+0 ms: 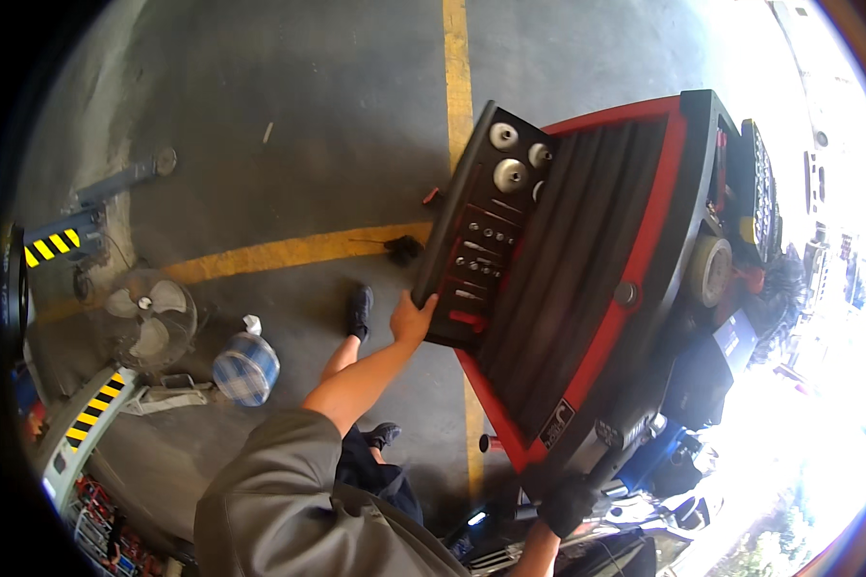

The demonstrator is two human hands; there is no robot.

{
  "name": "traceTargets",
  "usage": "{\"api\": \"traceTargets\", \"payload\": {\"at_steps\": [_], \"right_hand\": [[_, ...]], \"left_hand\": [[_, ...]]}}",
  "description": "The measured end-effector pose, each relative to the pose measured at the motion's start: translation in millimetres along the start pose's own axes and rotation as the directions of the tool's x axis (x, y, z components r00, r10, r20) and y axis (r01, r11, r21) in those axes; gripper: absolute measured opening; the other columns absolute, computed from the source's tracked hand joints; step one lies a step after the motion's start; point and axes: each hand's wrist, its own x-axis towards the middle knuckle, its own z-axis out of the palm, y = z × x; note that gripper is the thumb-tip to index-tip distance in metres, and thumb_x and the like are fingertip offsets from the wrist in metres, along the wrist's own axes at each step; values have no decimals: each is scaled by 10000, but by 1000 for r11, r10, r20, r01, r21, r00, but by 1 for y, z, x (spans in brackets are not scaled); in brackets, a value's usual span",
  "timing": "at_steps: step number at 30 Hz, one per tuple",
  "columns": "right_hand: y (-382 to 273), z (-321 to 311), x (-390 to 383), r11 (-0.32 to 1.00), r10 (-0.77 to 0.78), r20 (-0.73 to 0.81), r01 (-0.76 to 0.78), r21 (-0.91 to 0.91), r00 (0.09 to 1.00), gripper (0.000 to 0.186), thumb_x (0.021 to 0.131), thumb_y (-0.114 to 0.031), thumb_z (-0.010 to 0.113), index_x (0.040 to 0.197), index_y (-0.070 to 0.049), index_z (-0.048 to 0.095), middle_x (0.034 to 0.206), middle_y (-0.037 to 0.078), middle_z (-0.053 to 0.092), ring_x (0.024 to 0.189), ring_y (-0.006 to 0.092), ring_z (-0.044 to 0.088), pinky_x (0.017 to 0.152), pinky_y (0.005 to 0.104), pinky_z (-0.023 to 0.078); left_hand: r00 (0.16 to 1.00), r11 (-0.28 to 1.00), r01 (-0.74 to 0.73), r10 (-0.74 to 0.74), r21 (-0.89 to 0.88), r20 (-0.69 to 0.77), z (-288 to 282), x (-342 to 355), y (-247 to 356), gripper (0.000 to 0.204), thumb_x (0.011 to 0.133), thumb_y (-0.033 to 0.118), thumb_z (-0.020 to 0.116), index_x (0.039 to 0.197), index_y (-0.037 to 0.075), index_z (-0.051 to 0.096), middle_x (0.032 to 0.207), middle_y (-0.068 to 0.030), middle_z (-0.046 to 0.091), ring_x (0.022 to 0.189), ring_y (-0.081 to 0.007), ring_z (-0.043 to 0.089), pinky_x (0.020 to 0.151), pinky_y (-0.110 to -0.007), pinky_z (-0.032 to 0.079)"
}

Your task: The person opens the car hood, removes the plastic engine cover, and uses a screwdriver and pry tool to disconnect wire harnesses and connectors on top of the engine.

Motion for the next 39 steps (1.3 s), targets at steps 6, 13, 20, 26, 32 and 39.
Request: {"api": "traceTargets", "payload": {"at_steps": [6, 13, 20, 26, 32, 39], "right_hand": [[13, 2, 2, 943, 140, -74, -111, 314, 987, 291, 1013, -312, 463, 817, -155, 608, 721, -9, 560, 577, 99, 563, 470, 304, 456], [12, 7, 2, 886, 151, -67, -105, 452, 986, 296, 1013, -307, 461, 801, -160, 607, 698, -14, 555, 547, 94, 556, 445, 300, 449], [14, 14, -2, 817, 109, -8, -85, 570, 994, 271, 1013, -312, 460, 851, -147, 602, 742, -2, 563, 587, 110, 564, 483, 306, 459], [8, 14, 4, 646, 105, 42, -100, 757, 994, 257, 1013, -317, 460, 893, -135, 598, 779, 8, 570, 622, 125, 571, 516, 312, 468], [-3, 30, -14, 392, 61, 147, -159, 906, 987, 251, 1013, -321, 459, 936, -124, 593, 817, 19, 577, 656, 139, 579, 548, 317, 476], [-15, 47, -24, -374, -58, 382, -375, 848, 922, 254, 1013, -327, 458, 986, -111, 589, 861, 31, 586, 697, 155, 587, 586, 323, 486]], "left_hand": [[978, 986, 32, 2, 161, -208, -72, 27, -33, 668, 910, 614, 581, 1200, 16, 510, 1103, -244, 678, 1044, -450, 640, 875, -532, 493], [931, 987, -57, 107, 151, -348, -85, 36, -18, 492, 934, 389, 626, 1247, 25, 517, 1201, -196, 617, 1154, -400, 570, 968, -506, 445], [508, 483, -794, 861, 368, -34, -79, 92, 124, 301, 859, 90, 633, 1156, 49, 653, 1209, -132, 606, 1165, -347, 549, 975, -474, 442], [422, -13, -760, 751, 650, 509, 12, 141, 203, 236, 818, 147, 649, 1024, 100, 755, 1133, -66, 612, 1075, -260, 564, 873, -399, 445], [209, -135, -823, 831, 551, 516, 25, 160, 192, 154, 838, 204, 638, 955, 122, 696, 1016, -57, 604, 977, -254, 580, 790, -398, 456], [639, 332, -766, 489, 550, 594, 0, 158, 237, 286, 988, 281, 514, 1045, 51, 674, 1147, -181, 686, 1047, -339, 628, 938, -484, 471]]}}
